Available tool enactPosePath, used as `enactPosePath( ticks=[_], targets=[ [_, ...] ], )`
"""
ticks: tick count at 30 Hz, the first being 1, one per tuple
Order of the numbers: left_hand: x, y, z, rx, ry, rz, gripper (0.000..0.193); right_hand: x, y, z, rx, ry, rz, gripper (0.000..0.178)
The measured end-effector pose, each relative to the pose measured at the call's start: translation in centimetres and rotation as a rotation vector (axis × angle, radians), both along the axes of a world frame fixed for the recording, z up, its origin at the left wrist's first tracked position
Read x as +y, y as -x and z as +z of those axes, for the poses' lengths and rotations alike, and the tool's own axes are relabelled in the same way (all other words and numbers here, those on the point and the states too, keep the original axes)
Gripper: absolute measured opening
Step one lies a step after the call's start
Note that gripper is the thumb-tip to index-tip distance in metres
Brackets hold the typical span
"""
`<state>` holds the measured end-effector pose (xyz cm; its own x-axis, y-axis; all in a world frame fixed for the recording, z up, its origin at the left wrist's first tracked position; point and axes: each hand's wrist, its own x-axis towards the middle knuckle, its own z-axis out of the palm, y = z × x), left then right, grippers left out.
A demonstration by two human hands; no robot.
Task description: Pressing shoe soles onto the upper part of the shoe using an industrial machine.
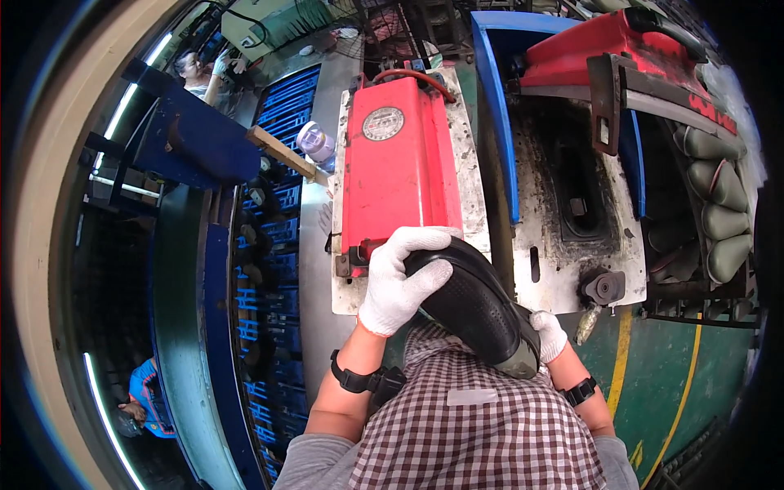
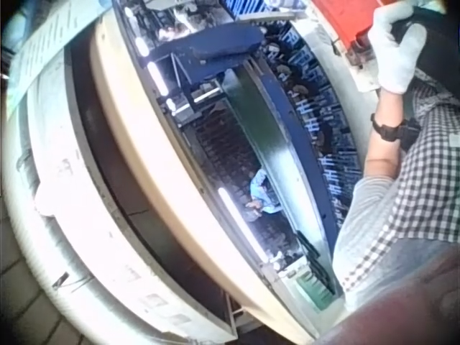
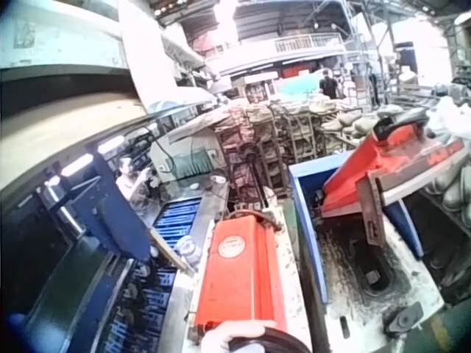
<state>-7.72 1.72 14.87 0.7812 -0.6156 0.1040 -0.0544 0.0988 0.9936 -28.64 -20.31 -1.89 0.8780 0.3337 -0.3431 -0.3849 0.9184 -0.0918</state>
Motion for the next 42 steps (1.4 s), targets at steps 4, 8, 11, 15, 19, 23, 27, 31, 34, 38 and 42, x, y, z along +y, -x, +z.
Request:
enactPosePath(
  ticks=[4, 8, 11, 15, 19, 23, 27, 31, 34, 38, 42],
  targets=[
    [-0.2, 0.2, -0.6, -0.027, 0.05, 0.015, 0.037, -0.1, -0.1, 0.7, 0.004, -0.009, 0.023, 0.087],
    [-0.8, 0.7, -0.1, 0.124, 0.122, 0.056, 0.055, -0.5, 0.2, 0.9, 0.008, 0.004, 0.008, 0.087],
    [-1.0, 0.8, 0.6, 0.168, 0.164, 0.023, 0.068, -0.6, 0.3, 1.4, 0.022, 0.015, 0.012, 0.088],
    [-0.7, 0.6, 0.4, 0.148, 0.099, 0.039, 0.052, -0.7, 0.1, 2.6, 0.023, 0.012, 0.02, 0.09],
    [-0.5, 0.3, 0.0, -0.007, 0.019, 0.054, 0.032, -0.7, 0.2, 2.6, 0.022, 0.025, 0.02, 0.09],
    [-0.5, 0.6, 0.0, 0.129, 0.113, 0.074, 0.028, -1.0, 0.8, 2.1, 0.014, 0.055, 0.029, 0.089],
    [-0.9, 0.4, -0.2, 0.119, 0.157, 0.08, 0.029, -1.9, 1.3, 1.6, -0.004, 0.066, 0.033, 0.085],
    [-1.5, 0.4, 0.9, 0.227, 0.13, 0.097, 0.031, -2.4, 1.7, 1.8, -0.007, 0.132, 0.075, 0.086],
    [-1.6, -0.6, 0.0, 0.216, 0.075, 0.165, 0.028, -2.2, 1.0, 2.7, -0.034, 0.098, 0.062, 0.087],
    [-0.7, -3.2, -3.1, 0.327, 0.076, 0.294, 0.026, -2.1, -1.4, 6.9, -0.163, 0.152, 0.086, 0.095],
    [1.0, -5.7, -6.0, 0.605, 0.124, 0.411, 0.031, -1.0, -6.3, 11.6, -0.275, 0.195, 0.247, 0.105]
  ],
)
